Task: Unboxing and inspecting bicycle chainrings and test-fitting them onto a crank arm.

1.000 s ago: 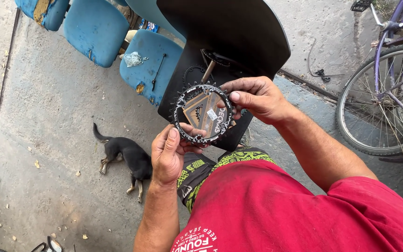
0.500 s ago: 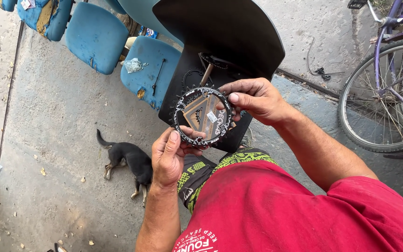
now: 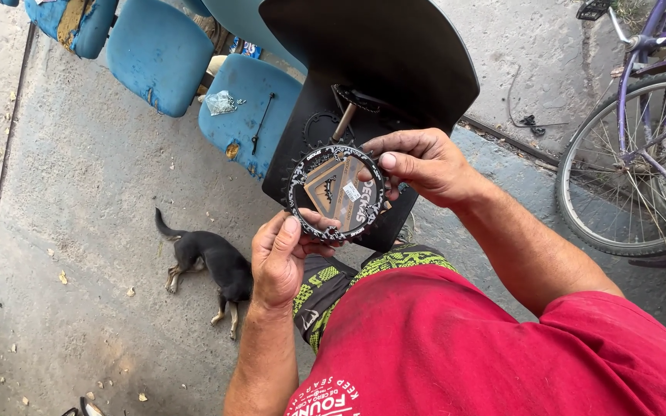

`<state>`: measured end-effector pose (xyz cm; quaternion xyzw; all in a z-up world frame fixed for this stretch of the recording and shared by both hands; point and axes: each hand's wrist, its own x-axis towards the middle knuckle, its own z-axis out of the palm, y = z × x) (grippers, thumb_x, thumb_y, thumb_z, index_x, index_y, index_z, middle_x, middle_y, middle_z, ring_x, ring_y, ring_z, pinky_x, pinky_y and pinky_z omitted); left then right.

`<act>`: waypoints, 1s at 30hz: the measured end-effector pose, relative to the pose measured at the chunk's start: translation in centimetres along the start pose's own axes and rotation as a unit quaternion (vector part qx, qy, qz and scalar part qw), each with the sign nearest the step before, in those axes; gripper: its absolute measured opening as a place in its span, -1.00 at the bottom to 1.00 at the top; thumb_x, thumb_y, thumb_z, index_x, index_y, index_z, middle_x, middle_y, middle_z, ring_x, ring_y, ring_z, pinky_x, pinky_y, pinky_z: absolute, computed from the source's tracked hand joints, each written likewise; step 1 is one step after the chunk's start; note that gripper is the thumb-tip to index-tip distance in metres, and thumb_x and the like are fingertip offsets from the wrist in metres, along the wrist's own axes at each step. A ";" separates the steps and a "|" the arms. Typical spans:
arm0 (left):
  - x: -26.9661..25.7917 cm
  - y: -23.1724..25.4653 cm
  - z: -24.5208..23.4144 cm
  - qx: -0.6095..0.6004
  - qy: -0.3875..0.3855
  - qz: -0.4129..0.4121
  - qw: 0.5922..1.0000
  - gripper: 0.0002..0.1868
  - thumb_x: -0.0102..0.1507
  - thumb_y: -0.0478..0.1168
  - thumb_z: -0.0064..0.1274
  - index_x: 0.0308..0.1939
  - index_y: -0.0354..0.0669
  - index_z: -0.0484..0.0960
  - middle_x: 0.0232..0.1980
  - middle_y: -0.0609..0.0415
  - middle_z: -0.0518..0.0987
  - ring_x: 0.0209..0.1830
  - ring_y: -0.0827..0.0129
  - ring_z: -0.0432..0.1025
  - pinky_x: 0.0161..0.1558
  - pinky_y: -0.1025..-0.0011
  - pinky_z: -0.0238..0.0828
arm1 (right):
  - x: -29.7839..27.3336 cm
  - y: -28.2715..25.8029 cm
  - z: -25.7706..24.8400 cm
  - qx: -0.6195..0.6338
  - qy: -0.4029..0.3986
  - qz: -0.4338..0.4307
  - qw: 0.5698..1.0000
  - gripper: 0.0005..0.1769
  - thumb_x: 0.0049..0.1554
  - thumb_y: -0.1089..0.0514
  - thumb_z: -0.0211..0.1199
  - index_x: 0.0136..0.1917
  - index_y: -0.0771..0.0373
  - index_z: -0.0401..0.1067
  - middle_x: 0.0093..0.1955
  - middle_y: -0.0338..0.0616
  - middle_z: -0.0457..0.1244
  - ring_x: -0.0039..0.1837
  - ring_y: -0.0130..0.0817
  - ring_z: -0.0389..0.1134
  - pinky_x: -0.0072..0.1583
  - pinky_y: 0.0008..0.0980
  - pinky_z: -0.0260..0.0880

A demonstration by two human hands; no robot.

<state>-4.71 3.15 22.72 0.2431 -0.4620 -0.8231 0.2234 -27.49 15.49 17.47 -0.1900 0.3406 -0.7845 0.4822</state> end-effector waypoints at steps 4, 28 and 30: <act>-0.4 -0.2 -0.1 0.019 -0.015 0.003 1.000 -0.66 0.38 -0.20 0.00 -0.12 -0.55 0.60 -0.22 -0.47 0.70 -0.32 -0.08 0.70 -0.36 0.25 0.74 | 0.2 0.1 0.3 0.004 0.000 0.002 1.000 -0.65 0.22 0.30 0.29 0.20 0.62 0.45 -0.14 0.43 0.41 -0.25 -0.20 0.52 -0.28 -0.39 0.61; -0.7 -2.5 -1.3 0.054 -0.110 -0.072 0.990 -0.87 0.19 -0.49 0.18 -0.21 -0.55 0.61 -0.11 -0.47 0.69 -0.24 0.01 0.68 -0.26 0.26 0.73 | 0.7 0.7 -0.3 -0.008 -0.007 0.005 1.000 -0.68 0.22 0.30 0.29 0.16 0.63 0.48 -0.12 0.45 0.42 -0.07 0.03 0.57 -0.17 -0.20 0.64; -0.8 -2.5 -1.4 0.055 -0.111 -0.079 0.989 -0.88 0.19 -0.50 0.19 -0.21 -0.53 0.61 -0.10 -0.46 0.69 -0.23 0.02 0.69 -0.24 0.27 0.73 | 0.7 0.6 -0.1 -0.007 -0.006 0.006 1.000 -0.68 0.22 0.31 0.29 0.16 0.64 0.48 -0.12 0.45 0.42 -0.07 0.04 0.57 -0.17 -0.19 0.64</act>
